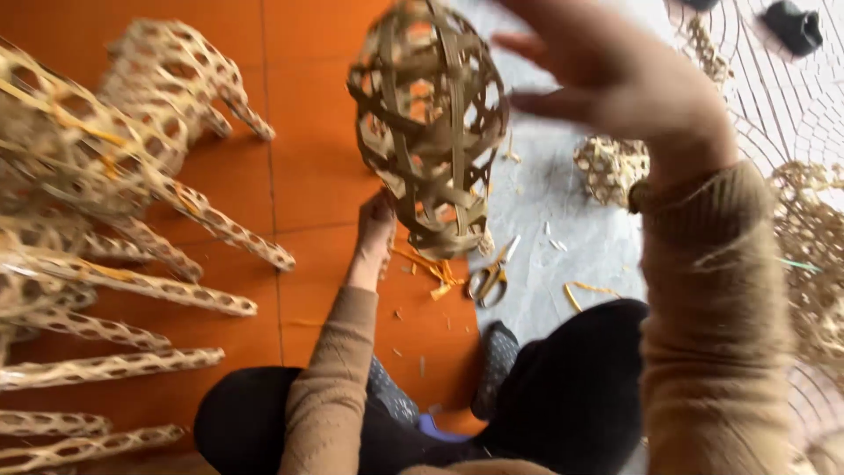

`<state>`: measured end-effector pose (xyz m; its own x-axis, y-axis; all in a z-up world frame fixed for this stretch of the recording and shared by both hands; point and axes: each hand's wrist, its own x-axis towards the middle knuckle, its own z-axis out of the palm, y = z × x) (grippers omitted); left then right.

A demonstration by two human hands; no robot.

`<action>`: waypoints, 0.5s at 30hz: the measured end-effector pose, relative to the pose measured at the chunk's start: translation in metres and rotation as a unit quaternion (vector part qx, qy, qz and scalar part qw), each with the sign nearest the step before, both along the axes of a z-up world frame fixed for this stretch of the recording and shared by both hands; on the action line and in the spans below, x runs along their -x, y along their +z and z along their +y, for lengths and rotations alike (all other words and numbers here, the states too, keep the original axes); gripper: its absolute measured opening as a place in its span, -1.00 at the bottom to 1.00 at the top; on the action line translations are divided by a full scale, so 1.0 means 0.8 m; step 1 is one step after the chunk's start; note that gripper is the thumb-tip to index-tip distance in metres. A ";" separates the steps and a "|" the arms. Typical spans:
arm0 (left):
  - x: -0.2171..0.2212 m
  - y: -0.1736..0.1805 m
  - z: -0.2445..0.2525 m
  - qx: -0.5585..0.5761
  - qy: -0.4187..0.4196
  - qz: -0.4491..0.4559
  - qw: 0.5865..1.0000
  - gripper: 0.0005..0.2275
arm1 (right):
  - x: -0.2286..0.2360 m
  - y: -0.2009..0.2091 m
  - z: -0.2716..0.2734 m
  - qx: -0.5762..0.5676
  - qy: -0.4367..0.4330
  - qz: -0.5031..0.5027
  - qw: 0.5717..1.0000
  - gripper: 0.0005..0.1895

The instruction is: Weaving bamboo strips and securing them with plastic ties to form animal sculptures

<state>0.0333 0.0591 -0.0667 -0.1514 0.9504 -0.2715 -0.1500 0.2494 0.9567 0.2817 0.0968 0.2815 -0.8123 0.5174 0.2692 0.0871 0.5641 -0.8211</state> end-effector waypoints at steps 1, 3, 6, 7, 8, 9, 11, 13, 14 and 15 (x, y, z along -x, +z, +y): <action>-0.001 0.001 -0.001 0.010 0.000 -0.005 1.000 -0.68 | -0.008 -0.045 -0.003 0.010 0.000 -0.005 1.000 -0.22; -0.001 0.003 -0.001 -0.030 -0.025 0.015 0.999 -0.65 | -0.028 -0.136 -0.010 0.043 -0.190 0.171 0.966 -0.50; -0.008 0.074 -0.017 0.043 -0.074 0.042 0.995 -0.65 | -0.020 -0.261 -0.032 0.107 -0.207 -0.107 0.967 -0.43; -0.017 0.088 -0.027 0.055 -0.074 0.039 0.995 -0.65 | -0.042 -0.274 -0.038 0.118 -0.205 -0.112 0.965 -0.43; -0.021 0.104 -0.035 -0.033 -0.047 0.027 0.998 -0.70 | -0.039 -0.285 -0.041 0.150 -0.199 -0.091 0.964 -0.43; -0.026 0.120 -0.043 -0.120 -0.021 0.016 0.992 -0.72 | -0.028 -0.296 -0.049 0.182 -0.194 -0.070 0.961 -0.44; -0.027 0.076 -0.028 -0.117 -0.027 0.027 0.992 -0.73 | -0.026 -0.323 -0.072 0.257 -0.187 -0.022 0.948 -0.44; -0.023 0.033 -0.016 -0.121 -0.030 0.031 0.992 -0.74 | -0.025 -0.345 -0.088 0.323 -0.180 0.020 0.929 -0.44; -0.019 0.014 -0.008 -0.134 -0.066 0.024 0.989 -0.77 | -0.025 -0.352 -0.092 0.350 -0.177 0.041 0.919 -0.44; -0.014 -0.004 -0.001 -0.147 -0.101 0.017 0.984 -0.72 | -0.026 -0.359 -0.096 0.376 -0.174 0.063 0.908 -0.44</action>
